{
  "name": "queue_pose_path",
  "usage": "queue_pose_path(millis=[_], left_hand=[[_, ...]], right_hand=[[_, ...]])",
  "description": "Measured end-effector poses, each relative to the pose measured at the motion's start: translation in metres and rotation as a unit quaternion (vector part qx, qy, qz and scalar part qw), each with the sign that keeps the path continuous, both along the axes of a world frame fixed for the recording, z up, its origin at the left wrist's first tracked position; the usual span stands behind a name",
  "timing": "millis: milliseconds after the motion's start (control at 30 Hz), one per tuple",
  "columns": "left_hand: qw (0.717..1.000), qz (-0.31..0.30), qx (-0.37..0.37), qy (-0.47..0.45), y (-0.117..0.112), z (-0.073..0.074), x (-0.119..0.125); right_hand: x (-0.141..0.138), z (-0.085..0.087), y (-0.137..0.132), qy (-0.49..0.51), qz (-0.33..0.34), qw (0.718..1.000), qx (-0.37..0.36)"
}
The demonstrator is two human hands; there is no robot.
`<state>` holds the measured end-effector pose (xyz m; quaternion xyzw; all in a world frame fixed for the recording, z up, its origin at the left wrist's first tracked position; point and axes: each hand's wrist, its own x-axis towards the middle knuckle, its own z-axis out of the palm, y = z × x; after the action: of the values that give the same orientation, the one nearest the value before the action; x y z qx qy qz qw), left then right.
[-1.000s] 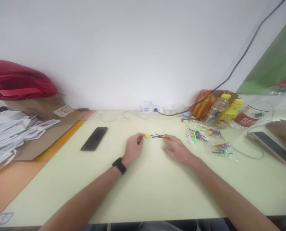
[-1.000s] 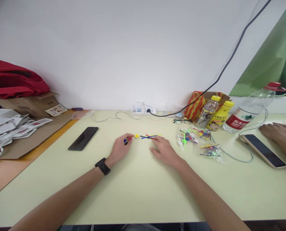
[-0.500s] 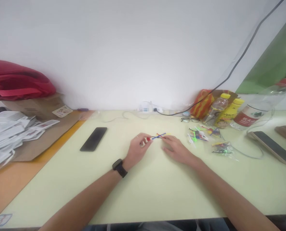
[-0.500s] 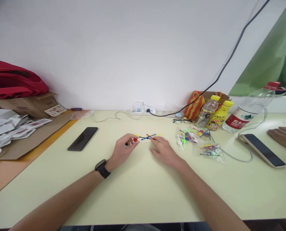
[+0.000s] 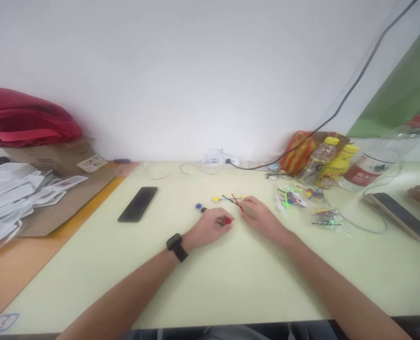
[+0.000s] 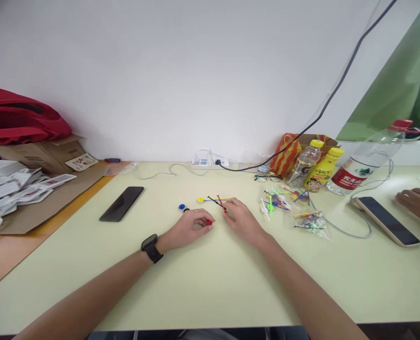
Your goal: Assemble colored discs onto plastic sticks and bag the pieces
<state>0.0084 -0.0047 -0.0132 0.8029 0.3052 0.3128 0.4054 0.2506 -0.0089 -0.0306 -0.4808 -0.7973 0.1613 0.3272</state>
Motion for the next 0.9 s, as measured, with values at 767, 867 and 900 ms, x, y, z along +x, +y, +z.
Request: queue_pose_path(millis=[767,867,900], left_hand=[[0.991,0.027,-0.122,-0.048,0.010,-0.011,0.003],[0.987,0.028,-0.146,-0.061,0.010,-0.011,0.002],[0.985,0.029,-0.154,-0.069,0.011,-0.011,0.002]], right_hand=[[0.005,0.000,0.006,0.095,-0.045,0.992,0.069],[0.006,0.005,0.009,0.147,-0.068,0.985,0.064],[0.006,0.006,0.009,0.164,-0.071,0.982,0.057]])
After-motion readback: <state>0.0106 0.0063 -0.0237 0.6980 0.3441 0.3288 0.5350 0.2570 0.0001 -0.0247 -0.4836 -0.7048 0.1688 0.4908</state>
